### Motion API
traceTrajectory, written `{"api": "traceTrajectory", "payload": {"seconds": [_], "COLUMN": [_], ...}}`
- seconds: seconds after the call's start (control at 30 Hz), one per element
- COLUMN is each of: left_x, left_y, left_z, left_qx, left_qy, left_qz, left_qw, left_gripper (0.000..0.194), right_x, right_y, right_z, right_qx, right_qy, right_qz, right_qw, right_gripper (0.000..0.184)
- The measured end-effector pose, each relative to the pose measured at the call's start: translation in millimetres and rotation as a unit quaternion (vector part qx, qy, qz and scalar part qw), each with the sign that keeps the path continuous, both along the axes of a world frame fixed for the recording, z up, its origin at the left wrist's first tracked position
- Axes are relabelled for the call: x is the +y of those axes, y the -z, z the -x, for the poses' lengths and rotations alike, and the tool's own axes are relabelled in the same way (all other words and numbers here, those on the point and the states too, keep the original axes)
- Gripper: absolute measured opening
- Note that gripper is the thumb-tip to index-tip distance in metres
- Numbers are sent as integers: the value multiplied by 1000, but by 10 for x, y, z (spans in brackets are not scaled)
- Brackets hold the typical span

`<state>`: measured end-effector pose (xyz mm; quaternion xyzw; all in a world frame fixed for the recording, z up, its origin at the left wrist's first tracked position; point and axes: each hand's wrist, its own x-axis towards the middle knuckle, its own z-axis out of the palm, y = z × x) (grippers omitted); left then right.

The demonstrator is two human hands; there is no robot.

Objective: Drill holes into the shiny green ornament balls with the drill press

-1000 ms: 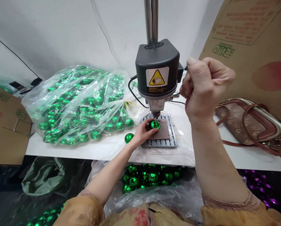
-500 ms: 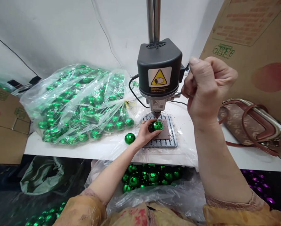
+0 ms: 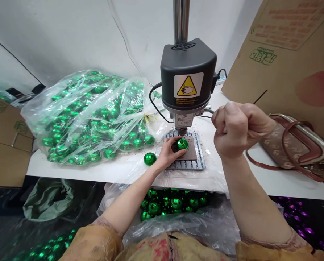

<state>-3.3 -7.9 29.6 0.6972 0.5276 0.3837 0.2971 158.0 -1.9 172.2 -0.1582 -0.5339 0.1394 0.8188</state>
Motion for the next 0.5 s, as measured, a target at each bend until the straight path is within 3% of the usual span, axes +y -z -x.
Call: {"api": "traceTrajectory", "payload": {"seconds": [0.5], "left_x": [7], "left_y": [69], "left_z": [6], "left_qx": [-19], "left_qy": [2], "left_qz": [-11], "left_qw": [1000], "left_gripper": [56], "right_x": [89], "right_y": [227], "right_z": [-14], "right_qx": [2], "right_qy": [39], "right_qz": [-97], "right_qw": [995], "right_gripper": [53]}}
